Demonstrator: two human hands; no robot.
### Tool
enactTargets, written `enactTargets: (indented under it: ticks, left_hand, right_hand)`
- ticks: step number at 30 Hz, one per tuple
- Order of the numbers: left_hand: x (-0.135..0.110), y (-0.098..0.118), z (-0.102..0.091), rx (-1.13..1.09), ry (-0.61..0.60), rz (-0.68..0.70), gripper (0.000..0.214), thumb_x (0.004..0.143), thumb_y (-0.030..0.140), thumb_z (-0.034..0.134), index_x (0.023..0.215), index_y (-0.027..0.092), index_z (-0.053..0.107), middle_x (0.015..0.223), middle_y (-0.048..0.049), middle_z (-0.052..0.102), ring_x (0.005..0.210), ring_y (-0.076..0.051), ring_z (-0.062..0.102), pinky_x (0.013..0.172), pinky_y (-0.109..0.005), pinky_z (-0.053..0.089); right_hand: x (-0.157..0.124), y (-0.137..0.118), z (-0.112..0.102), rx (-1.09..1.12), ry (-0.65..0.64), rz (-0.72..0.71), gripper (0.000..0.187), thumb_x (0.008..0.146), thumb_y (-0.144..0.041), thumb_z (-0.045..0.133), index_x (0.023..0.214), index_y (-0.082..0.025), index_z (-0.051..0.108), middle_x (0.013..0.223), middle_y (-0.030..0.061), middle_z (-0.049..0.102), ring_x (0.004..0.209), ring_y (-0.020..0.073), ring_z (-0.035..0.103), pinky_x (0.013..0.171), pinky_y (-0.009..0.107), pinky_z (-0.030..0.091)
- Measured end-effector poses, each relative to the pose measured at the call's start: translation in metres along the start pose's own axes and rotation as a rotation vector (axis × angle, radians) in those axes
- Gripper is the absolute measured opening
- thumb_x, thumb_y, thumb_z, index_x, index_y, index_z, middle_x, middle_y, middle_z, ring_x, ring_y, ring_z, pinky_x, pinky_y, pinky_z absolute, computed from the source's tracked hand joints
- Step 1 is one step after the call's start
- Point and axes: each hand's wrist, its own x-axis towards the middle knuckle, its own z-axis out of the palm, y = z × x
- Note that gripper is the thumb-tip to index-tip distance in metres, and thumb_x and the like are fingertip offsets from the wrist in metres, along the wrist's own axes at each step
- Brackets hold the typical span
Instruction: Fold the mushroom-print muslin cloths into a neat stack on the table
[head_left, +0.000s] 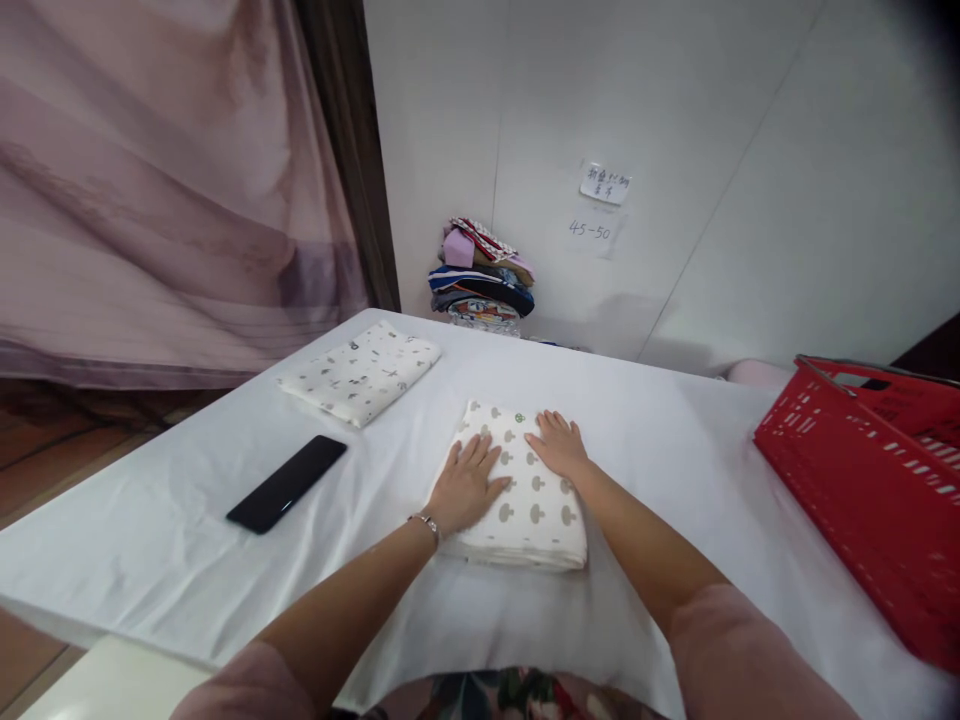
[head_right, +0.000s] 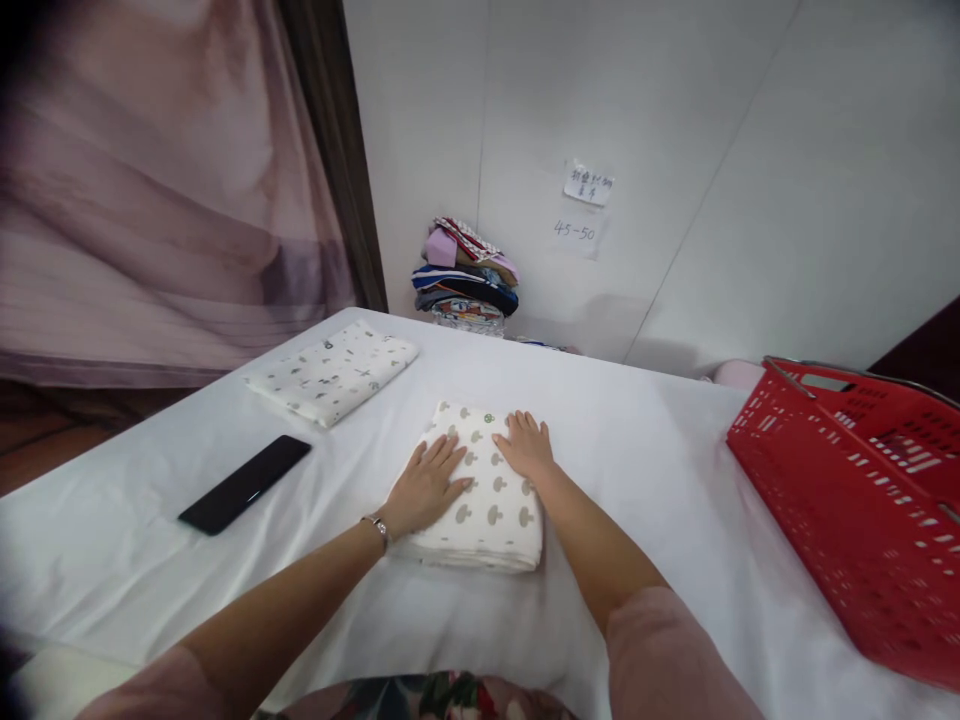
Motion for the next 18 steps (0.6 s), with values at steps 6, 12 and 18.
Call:
enactTargets:
  ticks: [6, 12, 18]
  left_hand:
    - [0.000, 0.003, -0.002, -0.054, -0.020, -0.007, 0.053, 0.089, 0.051, 0.036, 0.134, 0.023, 0.043, 0.147, -0.0070, 0.031, 0.138, -0.025, 0.021, 0.112, -0.047, 0.013]
    - [-0.005, -0.014, -0.024, -0.199, 0.098, -0.358, 0.047, 0.088, 0.043, 0.041, 0.128, 0.018, 0.047, 0.144, -0.0104, 0.036, 0.132, -0.024, 0.033, 0.106, -0.039, 0.028]
    - [-0.009, -0.022, -0.029, -0.387, -0.103, -0.653, 0.046, 0.084, 0.046, 0.045, 0.117, 0.015, 0.052, 0.114, -0.0135, 0.062, 0.103, -0.025, 0.059, 0.083, -0.032, 0.045]
  right_hand:
    - [0.000, 0.011, 0.006, 0.150, 0.078, -0.015, 0.061, 0.088, -0.049, 0.035, 0.139, -0.015, 0.035, 0.150, 0.0102, 0.024, 0.139, 0.0254, 0.013, 0.110, 0.049, 0.011]
    - [-0.037, 0.032, 0.027, 0.702, 0.265, 0.256, 0.069, 0.080, -0.048, 0.049, 0.140, -0.017, 0.033, 0.143, 0.0133, 0.036, 0.130, 0.0261, 0.036, 0.103, 0.044, 0.036]
    - [-0.086, 0.027, 0.041, 1.052, 0.167, 0.193, 0.083, 0.077, -0.041, 0.057, 0.146, -0.021, 0.015, 0.133, 0.0113, 0.050, 0.106, 0.0239, 0.060, 0.080, 0.037, 0.054]
